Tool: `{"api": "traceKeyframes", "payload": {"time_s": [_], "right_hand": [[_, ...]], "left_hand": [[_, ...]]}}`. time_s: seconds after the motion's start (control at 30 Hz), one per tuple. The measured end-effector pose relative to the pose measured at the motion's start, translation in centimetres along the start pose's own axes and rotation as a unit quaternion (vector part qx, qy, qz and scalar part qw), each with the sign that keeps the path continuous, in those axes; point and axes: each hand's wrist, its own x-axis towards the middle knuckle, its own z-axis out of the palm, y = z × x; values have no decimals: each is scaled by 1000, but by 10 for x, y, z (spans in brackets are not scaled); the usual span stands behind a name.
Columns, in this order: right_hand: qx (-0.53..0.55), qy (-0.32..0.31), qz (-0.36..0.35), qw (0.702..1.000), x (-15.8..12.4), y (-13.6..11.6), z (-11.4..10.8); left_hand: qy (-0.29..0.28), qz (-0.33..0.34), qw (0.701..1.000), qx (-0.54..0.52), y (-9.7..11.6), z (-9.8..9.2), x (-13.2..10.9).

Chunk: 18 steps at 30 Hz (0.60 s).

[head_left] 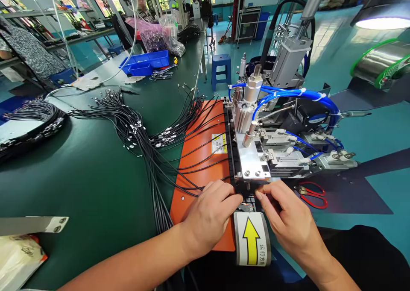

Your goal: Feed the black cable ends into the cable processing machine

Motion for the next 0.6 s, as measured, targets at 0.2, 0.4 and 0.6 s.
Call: {"api": "traceKeyframes", "payload": {"time_s": [0.2, 0.4, 0.6], "right_hand": [[10, 31, 41, 999, -6, 2, 3], [18, 35, 79, 996, -8, 1, 7], [25, 32, 113, 993, -8, 0, 9]], "left_hand": [[-1, 3, 1000, -5, 0, 0, 1], [-1, 4, 1000, 2, 0, 0, 1], [3, 12, 1000, 9, 0, -1, 2]]}}
